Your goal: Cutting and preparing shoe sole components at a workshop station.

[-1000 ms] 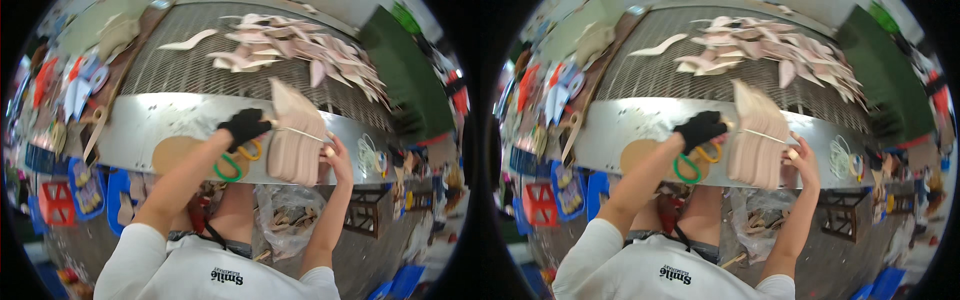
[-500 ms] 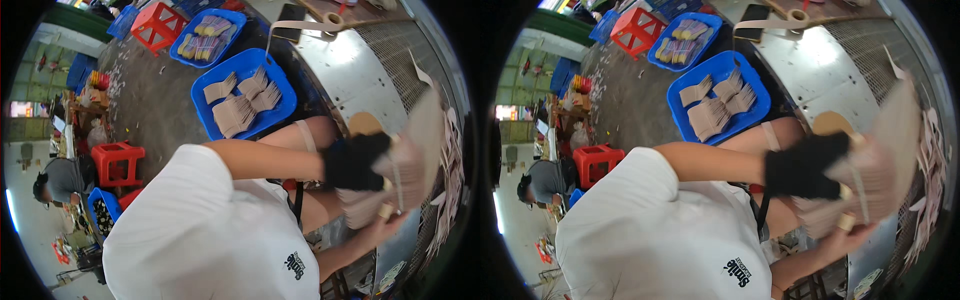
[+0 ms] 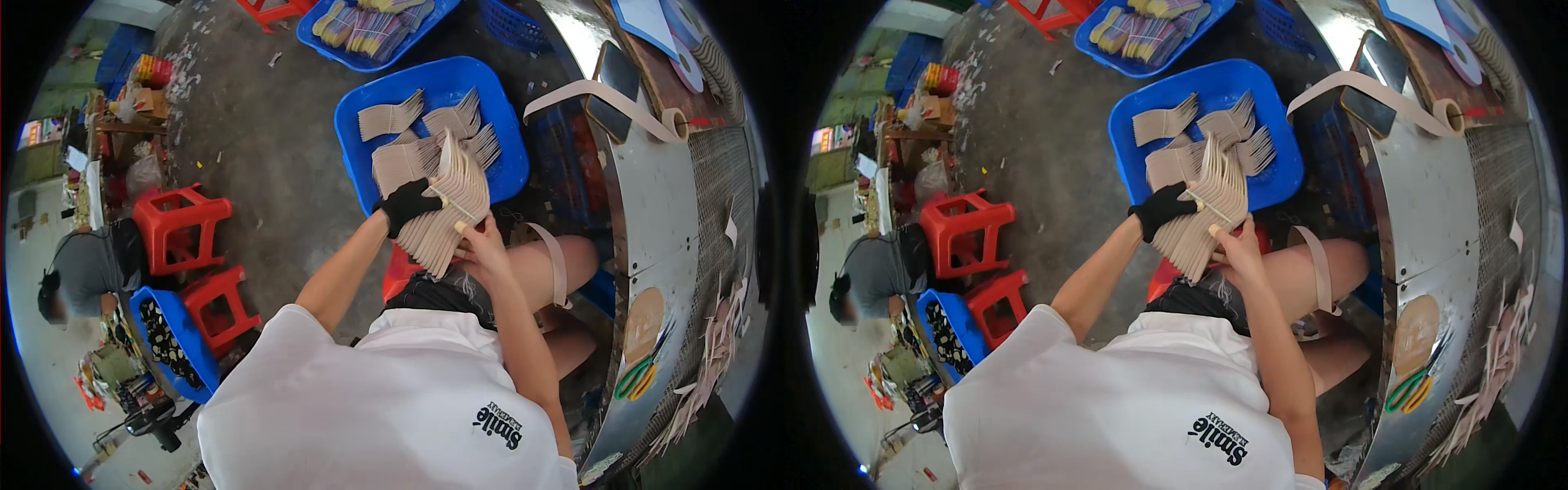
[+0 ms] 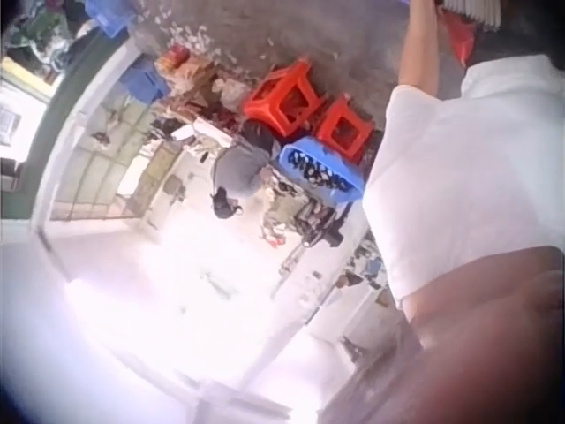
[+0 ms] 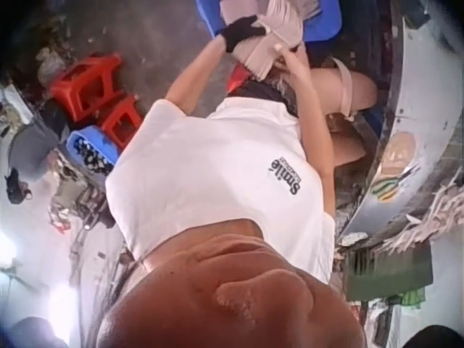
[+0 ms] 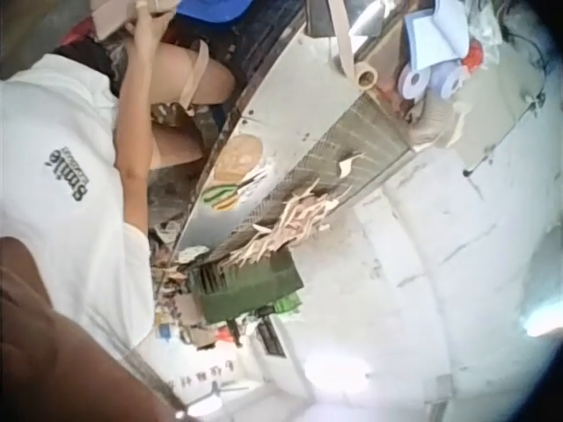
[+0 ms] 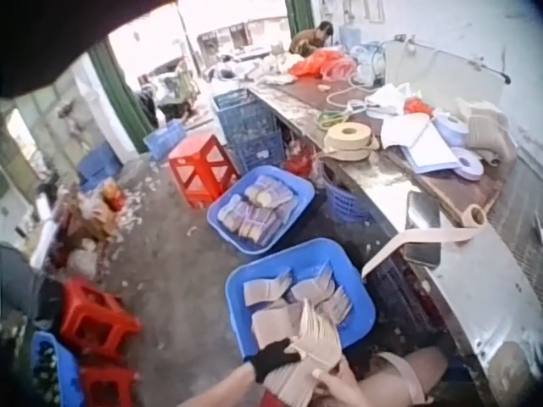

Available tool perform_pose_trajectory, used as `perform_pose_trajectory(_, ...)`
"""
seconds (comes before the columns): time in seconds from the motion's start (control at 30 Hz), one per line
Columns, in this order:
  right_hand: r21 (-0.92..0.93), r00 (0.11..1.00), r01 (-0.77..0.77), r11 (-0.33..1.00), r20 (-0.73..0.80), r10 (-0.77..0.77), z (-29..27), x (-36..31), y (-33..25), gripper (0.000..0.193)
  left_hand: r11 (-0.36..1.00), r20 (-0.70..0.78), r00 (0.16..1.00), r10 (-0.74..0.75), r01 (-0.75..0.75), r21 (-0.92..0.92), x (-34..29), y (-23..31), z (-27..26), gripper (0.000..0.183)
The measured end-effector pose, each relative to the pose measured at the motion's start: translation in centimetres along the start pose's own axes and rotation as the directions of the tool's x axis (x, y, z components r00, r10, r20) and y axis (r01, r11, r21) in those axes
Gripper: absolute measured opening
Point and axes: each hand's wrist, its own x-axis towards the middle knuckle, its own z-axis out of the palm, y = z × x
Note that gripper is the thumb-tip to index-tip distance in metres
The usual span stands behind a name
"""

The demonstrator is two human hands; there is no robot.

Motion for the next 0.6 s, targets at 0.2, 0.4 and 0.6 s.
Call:
perform_pose_trajectory(0.2, 0.004, 0.980, -0.180, 0.984, -0.086, 0.180, -0.3, 4.7, 3.1, 0.058, 0.962, 0.153, 0.964, -0.219, 0.240, -0.133, 2.3, -0.7, -2.0, 0.060)
perform_pose_trajectory(0.4, 0.256, 0.985, -0.172, 0.951, 0.039, 0.168, 0.7, 6.8, 3.8, 0.053, 0.867, 0.180, 0.982, -0.057, -0.040, 0.497, 6.4, -0.6, -5.4, 0.068)
perform_pose_trajectory(0.6, 0.170, 0.966, -0.042, 0.985, 0.259, -0.003, 6.7, 8.5, -0.2, 0.050, 0.763, 0.062, 0.982, -0.178, 0.098, 0.639, 9.0, 4.1, -14.5, 0.072)
